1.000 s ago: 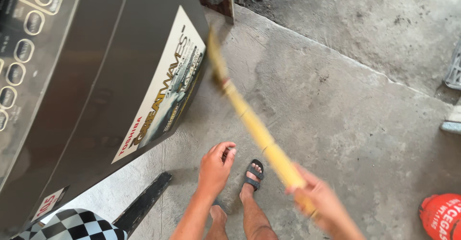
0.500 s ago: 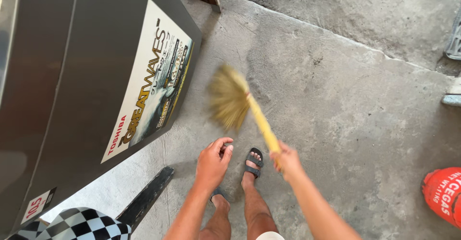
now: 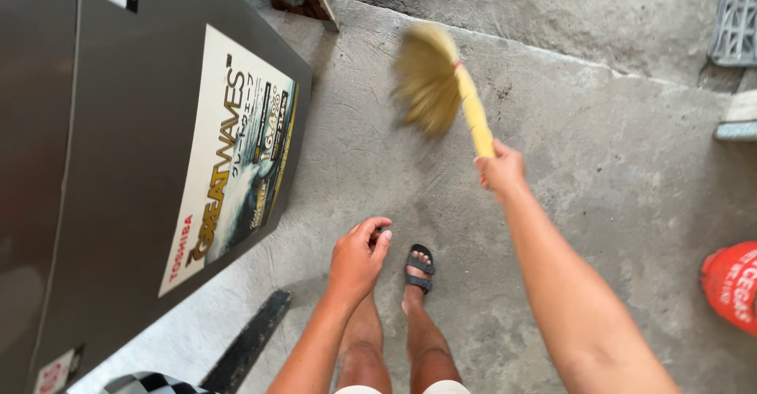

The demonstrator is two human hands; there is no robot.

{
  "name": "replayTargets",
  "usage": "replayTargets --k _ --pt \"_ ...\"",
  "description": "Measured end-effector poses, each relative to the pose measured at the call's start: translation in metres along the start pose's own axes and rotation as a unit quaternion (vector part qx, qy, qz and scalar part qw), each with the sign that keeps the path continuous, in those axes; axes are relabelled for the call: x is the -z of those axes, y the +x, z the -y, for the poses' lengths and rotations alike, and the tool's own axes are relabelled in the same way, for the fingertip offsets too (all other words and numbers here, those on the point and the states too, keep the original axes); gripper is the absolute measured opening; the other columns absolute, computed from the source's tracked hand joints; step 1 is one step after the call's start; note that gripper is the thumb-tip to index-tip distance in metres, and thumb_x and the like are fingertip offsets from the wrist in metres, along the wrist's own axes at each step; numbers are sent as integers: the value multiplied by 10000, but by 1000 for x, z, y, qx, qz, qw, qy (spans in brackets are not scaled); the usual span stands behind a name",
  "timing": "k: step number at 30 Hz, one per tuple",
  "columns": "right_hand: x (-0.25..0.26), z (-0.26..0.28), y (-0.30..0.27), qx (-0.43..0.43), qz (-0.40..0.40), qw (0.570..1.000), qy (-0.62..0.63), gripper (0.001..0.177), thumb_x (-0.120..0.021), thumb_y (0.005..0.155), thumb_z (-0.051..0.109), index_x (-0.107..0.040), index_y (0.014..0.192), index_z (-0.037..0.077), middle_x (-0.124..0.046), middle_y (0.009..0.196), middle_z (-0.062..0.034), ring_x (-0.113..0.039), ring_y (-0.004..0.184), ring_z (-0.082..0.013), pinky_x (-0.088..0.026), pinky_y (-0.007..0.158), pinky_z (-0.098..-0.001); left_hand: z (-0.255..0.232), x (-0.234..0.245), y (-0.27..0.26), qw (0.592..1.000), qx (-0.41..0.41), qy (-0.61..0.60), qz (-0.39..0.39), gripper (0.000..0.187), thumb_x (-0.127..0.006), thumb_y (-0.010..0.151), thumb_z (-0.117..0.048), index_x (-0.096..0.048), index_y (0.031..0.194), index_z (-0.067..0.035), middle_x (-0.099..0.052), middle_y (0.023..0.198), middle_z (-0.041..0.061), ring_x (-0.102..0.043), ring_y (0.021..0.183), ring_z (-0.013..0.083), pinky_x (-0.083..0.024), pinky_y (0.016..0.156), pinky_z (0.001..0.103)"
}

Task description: The person sweeps the concrete floor around various household items using a broom, moving debris out from under a washing machine and between pieces of furniture.

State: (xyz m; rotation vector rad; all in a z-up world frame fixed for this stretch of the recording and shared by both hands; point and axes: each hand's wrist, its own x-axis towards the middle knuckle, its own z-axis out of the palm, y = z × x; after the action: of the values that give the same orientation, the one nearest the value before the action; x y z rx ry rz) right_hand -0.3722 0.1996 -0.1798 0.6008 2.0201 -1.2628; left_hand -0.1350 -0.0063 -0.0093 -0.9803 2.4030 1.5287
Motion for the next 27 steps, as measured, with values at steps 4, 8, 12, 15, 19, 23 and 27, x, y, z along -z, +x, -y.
replayTargets --k 4,8,12,15,19,23,27 --pt "30 23 -2 65 -46 996 -28 768 -735 838 -5 -462 1539 148 -706 913 -95 -547 475 -137 -459 420 -305 6 1 13 999 -46 3 11 225 -694 914 -185 -726 1117 -94 -737 881 81 -694 750 172 -558 692 330" --pt "54 37 -48 111 -86 981 -135 732 -762 865 48 -492 1538 149 -724 893 -95 -577 520 -125 -476 456 -279 -3 8 26 998 -43 32 44 231 -692 912 -198 -731 1121 -108 -704 822 76 -668 710 197 -545 671 345" --pt "44 26 -132 118 -48 987 -97 736 -718 849 83 -469 1536 178 -741 949 -31 -596 551 -74 -504 440 -256 -23 20 44 995 -22 66 65 242 -696 906 -202 -736 1136 -138 -627 700 85 -613 641 224 -512 632 371" --pt "19 10 -200 61 11 998 -27 792 -763 808 74 -479 1537 197 -715 848 -69 -550 500 -90 -464 413 -256 -30 31 59 992 48 11 119 245 -659 908 -198 -710 1145 -167 -596 678 65 -643 565 189 -522 586 362" --pt "-28 -17 -259 -34 118 989 86 786 -753 792 38 -480 1518 165 -718 825 8 -551 491 -81 -435 393 -247 -21 41 76 992 -85 62 68 235 -704 893 -166 -730 1125 -147 -601 665 76 -589 566 191 -495 563 364" --pt "-79 -41 -267 -139 197 960 141 763 -742 799 25 -511 1515 155 -612 709 -24 -522 458 -103 -399 377 -261 -14 50 86 993 -55 58 90 238 -695 901 -165 -727 1137 -154 -588 642 86 -593 543 192 -493 556 367" --pt "-100 -54 -203 -141 159 971 113 740 -760 786 0 -553 1481 147 -656 745 -30 -533 462 -124 -424 398 -276 -6 56 92 993 -47 21 107 239 -672 904 -171 -707 1139 -150 -596 678 58 -652 583 154 -526 577 347"
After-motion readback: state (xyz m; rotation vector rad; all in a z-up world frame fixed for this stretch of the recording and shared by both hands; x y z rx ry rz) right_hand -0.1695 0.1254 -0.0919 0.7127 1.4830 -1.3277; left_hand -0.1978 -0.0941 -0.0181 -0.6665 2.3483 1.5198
